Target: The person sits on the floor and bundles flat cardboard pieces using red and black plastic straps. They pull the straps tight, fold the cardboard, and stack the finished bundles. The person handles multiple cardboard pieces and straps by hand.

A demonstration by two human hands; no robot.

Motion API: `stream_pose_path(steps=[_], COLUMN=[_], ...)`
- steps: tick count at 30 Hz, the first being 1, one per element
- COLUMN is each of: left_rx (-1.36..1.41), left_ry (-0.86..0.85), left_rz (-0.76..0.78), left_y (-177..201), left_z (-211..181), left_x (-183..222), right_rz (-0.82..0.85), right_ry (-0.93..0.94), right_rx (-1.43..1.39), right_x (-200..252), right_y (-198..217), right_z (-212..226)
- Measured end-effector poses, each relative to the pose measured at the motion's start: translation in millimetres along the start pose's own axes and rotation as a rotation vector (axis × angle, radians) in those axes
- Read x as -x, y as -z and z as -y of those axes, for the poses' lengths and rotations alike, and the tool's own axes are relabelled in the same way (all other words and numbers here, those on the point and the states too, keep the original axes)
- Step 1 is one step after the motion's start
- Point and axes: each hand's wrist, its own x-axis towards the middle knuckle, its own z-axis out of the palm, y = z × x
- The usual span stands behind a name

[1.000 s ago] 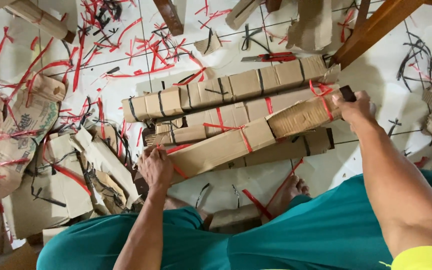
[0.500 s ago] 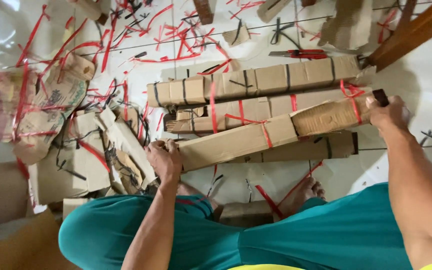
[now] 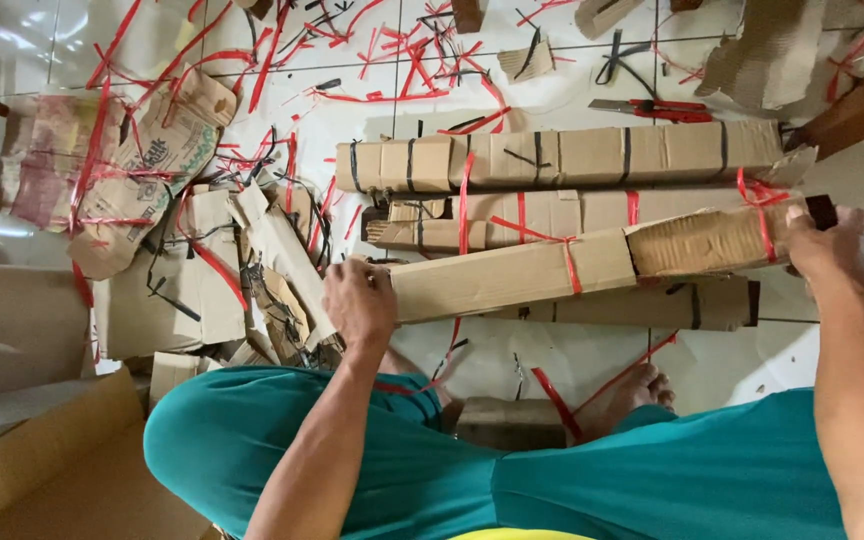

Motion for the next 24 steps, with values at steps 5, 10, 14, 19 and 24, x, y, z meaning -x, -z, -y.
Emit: stream_pose_path(steps=[5, 10, 14, 19, 24], left_rx=[-0.089, 0.295, 0.272, 0.344, 0.056], left_ry=[-0.06, 0.466, 0.465, 0.431, 0.135], left_rz=[0.08, 0.048, 0.286, 0.162, 0.176], left_y=[12.7, 24.6, 28.7, 27.4, 27.6], left_z=[-16.8, 43.8, 34.6, 27.8, -4.5], left_x=[-41.7, -71.8, -55.7, -31.3, -3.3], right_rz=[-0.003, 0.039, -0.033, 0.005, -0.305], right_ry=[-0.023, -0.041, 0.015, 0.014, 0.008], right_rx=[-0.11, -0.066, -0.022, -0.149, -0.046], right_x=[-25.2, -16.1, -41.2, -45.0, -22.7], right_y=[-16.4, -9.7, -34.2, -42.4, -37.8], right_z=[-9.6, -5.7, -28.6, -34.2, -25.9])
